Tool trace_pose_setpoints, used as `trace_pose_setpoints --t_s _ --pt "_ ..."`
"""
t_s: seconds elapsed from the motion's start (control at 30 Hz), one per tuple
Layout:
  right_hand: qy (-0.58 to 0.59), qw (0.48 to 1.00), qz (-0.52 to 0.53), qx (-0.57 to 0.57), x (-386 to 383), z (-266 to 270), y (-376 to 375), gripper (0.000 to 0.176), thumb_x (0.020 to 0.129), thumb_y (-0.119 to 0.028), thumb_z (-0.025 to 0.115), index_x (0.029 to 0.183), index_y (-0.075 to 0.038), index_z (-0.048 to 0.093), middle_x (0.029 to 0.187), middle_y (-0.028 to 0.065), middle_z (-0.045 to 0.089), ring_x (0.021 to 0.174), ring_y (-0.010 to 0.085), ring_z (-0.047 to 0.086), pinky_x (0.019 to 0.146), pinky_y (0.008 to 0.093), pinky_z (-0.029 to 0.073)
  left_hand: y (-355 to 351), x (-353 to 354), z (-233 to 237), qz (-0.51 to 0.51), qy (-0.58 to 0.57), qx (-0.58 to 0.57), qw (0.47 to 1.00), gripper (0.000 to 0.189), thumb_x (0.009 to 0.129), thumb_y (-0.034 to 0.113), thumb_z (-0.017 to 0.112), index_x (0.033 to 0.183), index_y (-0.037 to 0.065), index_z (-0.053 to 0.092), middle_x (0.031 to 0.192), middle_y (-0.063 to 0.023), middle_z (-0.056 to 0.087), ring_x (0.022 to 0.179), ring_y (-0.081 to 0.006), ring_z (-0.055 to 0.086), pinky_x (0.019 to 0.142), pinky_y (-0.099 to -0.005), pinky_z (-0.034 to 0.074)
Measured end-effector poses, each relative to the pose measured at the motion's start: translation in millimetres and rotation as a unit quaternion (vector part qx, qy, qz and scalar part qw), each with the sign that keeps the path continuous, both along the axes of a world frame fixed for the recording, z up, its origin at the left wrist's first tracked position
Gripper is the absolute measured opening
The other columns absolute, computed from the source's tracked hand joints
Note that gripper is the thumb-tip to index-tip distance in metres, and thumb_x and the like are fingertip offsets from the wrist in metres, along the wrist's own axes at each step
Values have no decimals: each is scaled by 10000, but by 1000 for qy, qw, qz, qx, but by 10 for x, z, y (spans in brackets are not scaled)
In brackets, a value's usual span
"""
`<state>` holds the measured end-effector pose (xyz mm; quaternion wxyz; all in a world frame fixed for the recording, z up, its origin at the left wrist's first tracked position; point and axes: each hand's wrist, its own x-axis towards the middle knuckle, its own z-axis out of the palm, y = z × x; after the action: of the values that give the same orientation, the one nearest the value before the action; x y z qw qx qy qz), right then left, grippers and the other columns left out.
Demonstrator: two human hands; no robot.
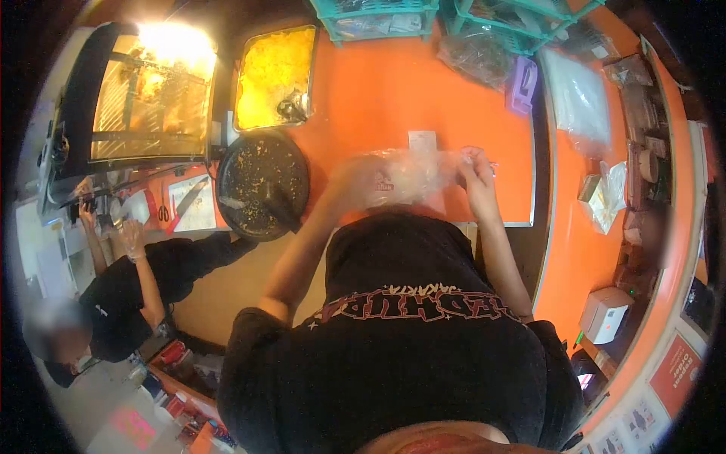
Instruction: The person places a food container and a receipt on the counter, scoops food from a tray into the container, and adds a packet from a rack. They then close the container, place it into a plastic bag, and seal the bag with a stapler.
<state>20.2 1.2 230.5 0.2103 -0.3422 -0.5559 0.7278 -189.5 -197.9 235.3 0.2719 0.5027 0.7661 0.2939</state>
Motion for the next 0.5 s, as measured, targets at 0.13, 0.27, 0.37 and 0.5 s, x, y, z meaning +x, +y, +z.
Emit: trace_pose_setpoints --t_s 0.13,0.27,0.37,0.5 --pt "-28 998 -7 -59 -62 272 -143 330 962 -48 597 1275 -45 490 1123 80 605 966 136 593 864 304 510 -424 -95 -412 208 164 39 963 289 843 208 685 1099 80 720 1022 -170 731 950 -353 700 872 -463 535" --pt "-75 993 65 69 -46 74 -126 408 926 9 609 1312 -37 484 1170 96 596 997 173 618 886 318 521 -659 -90 -709 233 150 -179 944 298 895 239 653 1118 44 687 1028 -226 710 981 -386 687 874 -465 537" --pt "-68 977 110 168 -75 152 -64 434 917 21 606 1329 -30 478 1168 97 602 1017 197 630 893 326 527 -595 -181 -205 286 97 -194 933 244 899 202 640 1013 -12 671 917 -256 702 887 -408 695 810 -506 536" --pt "-61 973 133 180 -208 342 -139 391 948 11 586 1324 -45 494 1081 58 616 903 118 589 749 268 485 -191 28 414 208 313 -5 927 220 854 194 666 958 0 684 869 -210 692 858 -379 677 782 -475 540"
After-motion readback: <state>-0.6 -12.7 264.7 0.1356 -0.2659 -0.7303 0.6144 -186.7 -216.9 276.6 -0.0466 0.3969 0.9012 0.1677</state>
